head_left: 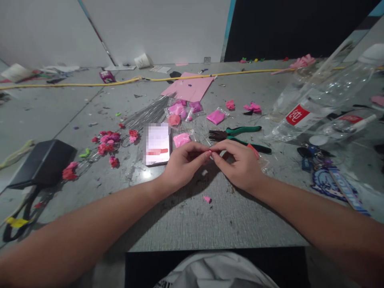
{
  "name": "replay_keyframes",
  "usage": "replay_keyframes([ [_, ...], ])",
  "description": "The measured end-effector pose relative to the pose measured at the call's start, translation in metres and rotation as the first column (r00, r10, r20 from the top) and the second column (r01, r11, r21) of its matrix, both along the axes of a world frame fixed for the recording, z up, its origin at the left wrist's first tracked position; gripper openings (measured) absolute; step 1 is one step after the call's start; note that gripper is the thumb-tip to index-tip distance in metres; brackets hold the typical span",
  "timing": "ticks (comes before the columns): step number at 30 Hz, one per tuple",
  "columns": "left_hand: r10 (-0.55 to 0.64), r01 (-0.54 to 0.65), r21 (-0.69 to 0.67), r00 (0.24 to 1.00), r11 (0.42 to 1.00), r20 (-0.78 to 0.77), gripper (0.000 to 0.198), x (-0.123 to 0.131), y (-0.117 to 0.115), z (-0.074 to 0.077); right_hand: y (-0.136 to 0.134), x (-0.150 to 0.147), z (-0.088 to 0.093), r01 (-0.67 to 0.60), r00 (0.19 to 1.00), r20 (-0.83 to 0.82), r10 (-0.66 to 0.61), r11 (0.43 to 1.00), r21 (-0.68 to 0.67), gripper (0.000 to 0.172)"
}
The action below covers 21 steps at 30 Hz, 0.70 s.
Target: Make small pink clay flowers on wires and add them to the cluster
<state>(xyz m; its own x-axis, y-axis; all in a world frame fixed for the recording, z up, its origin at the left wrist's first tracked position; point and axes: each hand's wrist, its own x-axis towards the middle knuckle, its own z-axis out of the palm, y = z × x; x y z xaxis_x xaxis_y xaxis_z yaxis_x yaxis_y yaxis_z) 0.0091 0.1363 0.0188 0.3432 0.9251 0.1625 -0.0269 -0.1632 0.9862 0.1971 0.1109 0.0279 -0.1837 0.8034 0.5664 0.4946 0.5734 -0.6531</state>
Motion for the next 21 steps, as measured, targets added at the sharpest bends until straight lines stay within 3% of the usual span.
replay_keyframes([
  [10,0.007,-0.006,0.030,0.999,1.000,-0.037,0.013,-0.0016,-0.0011,0.0025,-0.0013,0.0009,-0.0006,-0.005,1.000,0.000,0.005,1.000,-0.027,0.006],
  [17,-0.091,0.093,-0.044,0.995,0.995,0.043,0.013,-0.0026,-0.0009,-0.0006,0.0011,0.0004,0.0020,0.009,1.000,0.025,-0.007,0.998,-0.065,0.007],
  [21,-0.082,0.083,-0.043,0.996,0.996,0.024,0.015,-0.0039,-0.0017,0.0001,-0.0003,0.0012,0.0043,-0.021,0.999,0.027,0.024,0.996,-0.085,0.006],
])
